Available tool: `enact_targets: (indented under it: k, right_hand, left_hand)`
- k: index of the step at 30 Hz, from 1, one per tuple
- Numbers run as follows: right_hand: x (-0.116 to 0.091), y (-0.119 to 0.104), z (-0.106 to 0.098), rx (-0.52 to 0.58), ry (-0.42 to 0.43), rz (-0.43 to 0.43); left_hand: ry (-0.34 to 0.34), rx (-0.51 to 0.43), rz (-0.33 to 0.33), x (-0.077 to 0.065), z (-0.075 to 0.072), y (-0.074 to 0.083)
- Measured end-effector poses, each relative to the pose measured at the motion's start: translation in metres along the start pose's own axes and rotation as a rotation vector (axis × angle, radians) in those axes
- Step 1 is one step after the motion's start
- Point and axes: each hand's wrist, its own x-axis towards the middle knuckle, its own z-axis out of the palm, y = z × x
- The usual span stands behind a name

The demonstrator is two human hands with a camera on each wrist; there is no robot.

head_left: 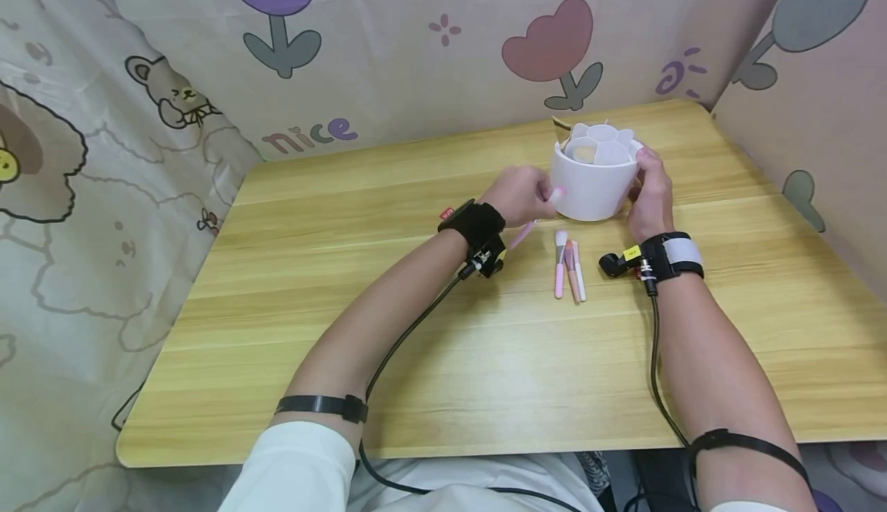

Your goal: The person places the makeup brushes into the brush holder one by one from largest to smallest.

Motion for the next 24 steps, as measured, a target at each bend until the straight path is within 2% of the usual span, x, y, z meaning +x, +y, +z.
enact_targets:
  k: [10, 18, 24]
  right_hand:
    - [0.002, -0.001, 0.000, -0.009, 0.025, -0.002]
    - [0.003, -0.001, 0.000, -0.040, 0.049, 0.021]
    - [0.002, -0.002, -0.001, -0.031, 0.040, 0.038]
  left_hand:
    - [0.110, -0.093, 0.074, 0.001, -0.021, 0.011]
    - [0.194, -0.176, 0.132, -0.001, -0.031, 0.020]
    - [0.263, -0.211, 0.152, -0.001, -0.037, 0.026]
